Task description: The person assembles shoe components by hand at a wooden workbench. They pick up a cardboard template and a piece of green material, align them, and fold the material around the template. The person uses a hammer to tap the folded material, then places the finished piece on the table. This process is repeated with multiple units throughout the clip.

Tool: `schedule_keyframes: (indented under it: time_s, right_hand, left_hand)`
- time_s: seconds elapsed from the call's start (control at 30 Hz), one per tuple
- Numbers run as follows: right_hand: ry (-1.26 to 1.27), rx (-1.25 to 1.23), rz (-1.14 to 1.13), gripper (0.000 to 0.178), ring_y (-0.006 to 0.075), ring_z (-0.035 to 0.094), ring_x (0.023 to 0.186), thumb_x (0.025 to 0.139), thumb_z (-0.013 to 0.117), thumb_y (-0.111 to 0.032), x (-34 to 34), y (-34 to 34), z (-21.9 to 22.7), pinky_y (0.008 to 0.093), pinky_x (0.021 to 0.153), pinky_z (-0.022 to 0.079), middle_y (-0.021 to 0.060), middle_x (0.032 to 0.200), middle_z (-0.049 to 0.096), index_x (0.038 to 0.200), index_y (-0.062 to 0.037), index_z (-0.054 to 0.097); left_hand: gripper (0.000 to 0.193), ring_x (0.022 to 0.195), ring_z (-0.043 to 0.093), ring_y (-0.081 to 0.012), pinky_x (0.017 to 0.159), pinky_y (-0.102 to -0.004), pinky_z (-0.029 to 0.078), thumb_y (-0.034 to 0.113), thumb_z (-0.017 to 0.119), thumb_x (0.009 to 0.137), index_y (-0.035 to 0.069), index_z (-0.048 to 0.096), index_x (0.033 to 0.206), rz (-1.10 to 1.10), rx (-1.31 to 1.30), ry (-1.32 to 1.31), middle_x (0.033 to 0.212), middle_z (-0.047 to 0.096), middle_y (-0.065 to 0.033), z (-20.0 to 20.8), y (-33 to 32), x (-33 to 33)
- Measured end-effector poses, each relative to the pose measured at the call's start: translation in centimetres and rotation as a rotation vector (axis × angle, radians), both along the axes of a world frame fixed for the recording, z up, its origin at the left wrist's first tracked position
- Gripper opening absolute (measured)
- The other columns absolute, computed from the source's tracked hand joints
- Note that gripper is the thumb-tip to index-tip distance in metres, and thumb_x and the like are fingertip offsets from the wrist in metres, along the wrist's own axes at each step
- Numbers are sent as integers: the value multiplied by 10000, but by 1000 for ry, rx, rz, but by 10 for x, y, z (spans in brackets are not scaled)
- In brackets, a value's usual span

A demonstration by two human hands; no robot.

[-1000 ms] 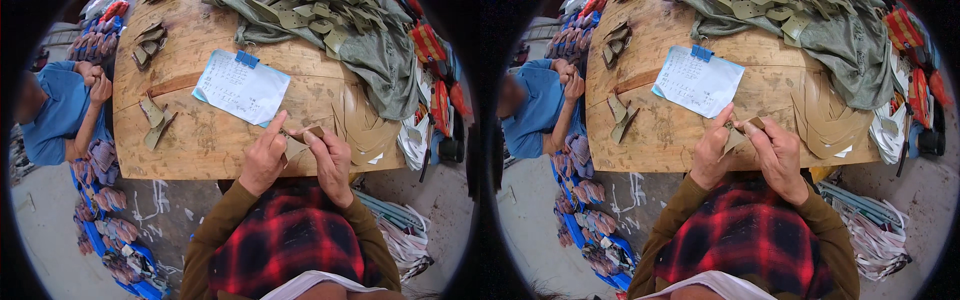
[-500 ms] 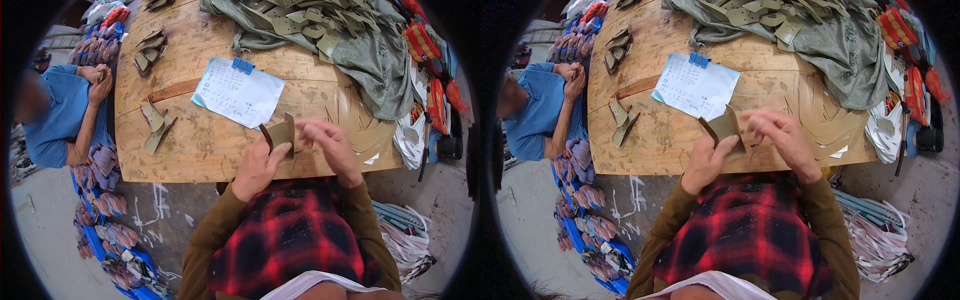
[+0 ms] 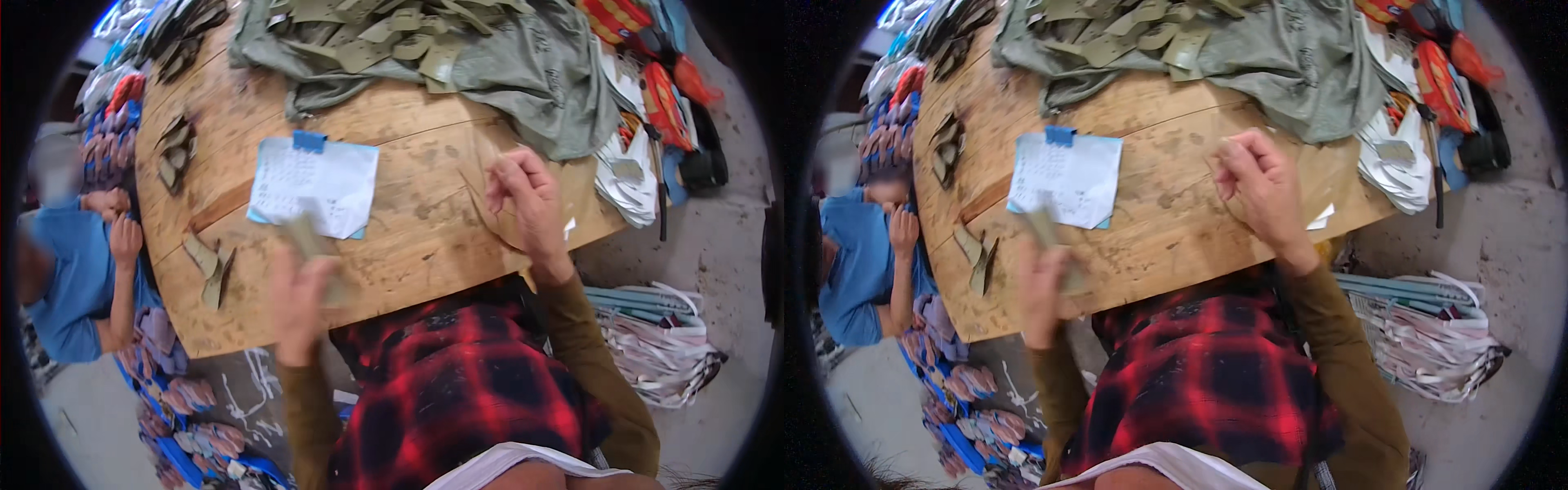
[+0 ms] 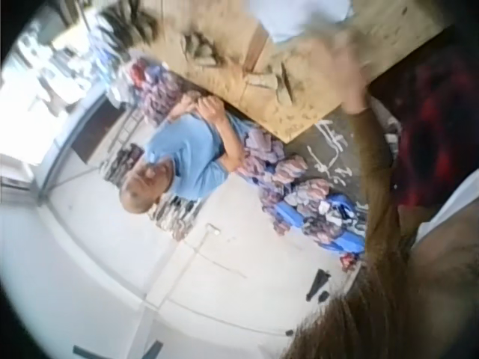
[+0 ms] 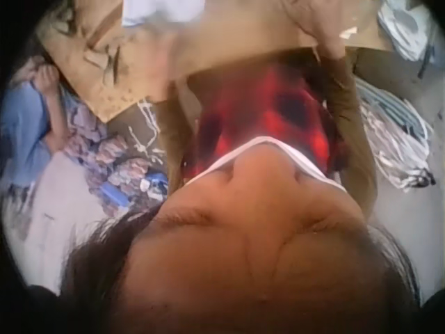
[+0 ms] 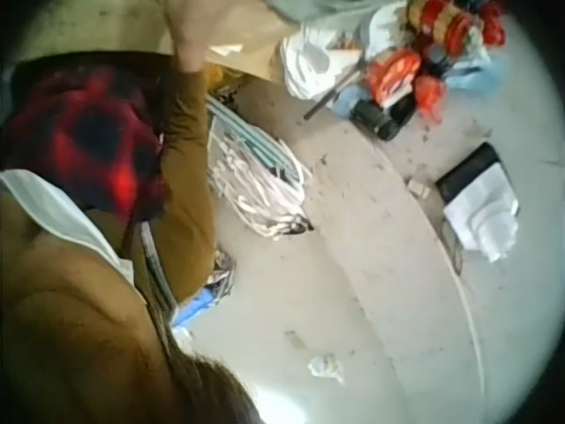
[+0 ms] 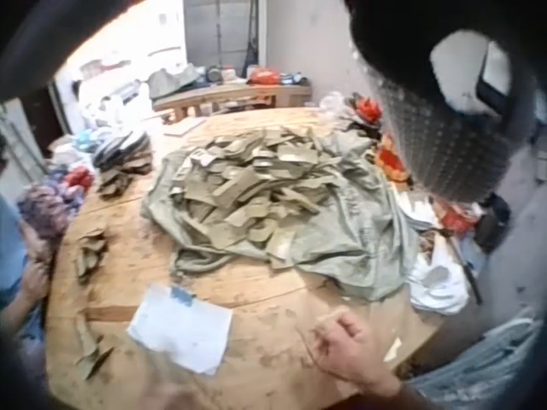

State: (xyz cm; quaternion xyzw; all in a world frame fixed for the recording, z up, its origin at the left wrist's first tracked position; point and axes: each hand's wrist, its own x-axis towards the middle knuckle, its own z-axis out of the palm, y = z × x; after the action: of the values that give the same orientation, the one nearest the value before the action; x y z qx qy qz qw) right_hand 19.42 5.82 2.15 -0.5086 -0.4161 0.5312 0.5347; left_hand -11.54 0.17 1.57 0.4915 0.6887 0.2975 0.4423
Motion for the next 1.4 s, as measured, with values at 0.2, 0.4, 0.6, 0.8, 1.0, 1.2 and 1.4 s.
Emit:
schedule_keyframes:
  time_s: [0.2,0.4,0.6,0.8,1.0,1.2,1.4]
  right_hand:
    - [-1293,340,194,155,322,514,926,786,683,-102,80,-28,-10,396,818,415,112,927,554,911,-47,610]
    - [-1136,316,207,151,302,524,918,788,695,-110,84,-28,-21,387,806,408,103,926,555,874,-49,586]
    - [-1154,476,251,129,286,543,865,804,688,-108,83,-14,7,380,787,405,79,837,556,853,-52,582]
    - [-1292,462,270,134,291,550,835,811,691,-115,91,-8,-8,378,760,396,84,789,549,820,-53,573]
    - [-1292,438,217,152,296,539,806,797,693,-101,95,-4,-7,383,745,384,90,777,532,808,-49,550]
    - [-957,160,260,127,196,506,683,862,670,-80,79,-1,27,323,630,401,69,782,535,858,-20,559]
    - [-892,180,364,146,198,529,694,872,680,-119,55,13,40,291,614,420,64,801,534,889,-16,576]
  left_hand:
    - [558,1291,461,-248,1056,-322,362,278,510,1011,-64,372,1431,152,407,573,1437,444,-195,35,41,-76]
    - [412,1160,551,-213,982,-317,434,130,534,980,5,486,1370,-90,476,261,1317,552,-135,17,26,2]
    - [286,893,641,-157,769,-269,511,77,586,941,-12,598,1213,-410,148,-398,1045,674,-77,-9,10,111]
    - [265,768,650,-151,704,-283,507,157,622,931,-4,637,1141,-528,208,-355,869,685,-109,-17,18,142]
    - [291,757,647,-149,699,-279,509,216,609,951,-14,636,1127,-546,132,-387,878,686,-93,-20,24,141]
    - [361,825,644,-154,714,-265,533,304,552,996,4,588,1192,-421,-369,-972,1020,666,-85,-27,47,166]
    - [305,771,619,-94,643,-216,504,324,557,996,54,583,1136,-249,-555,-1158,936,652,-58,-18,54,167]
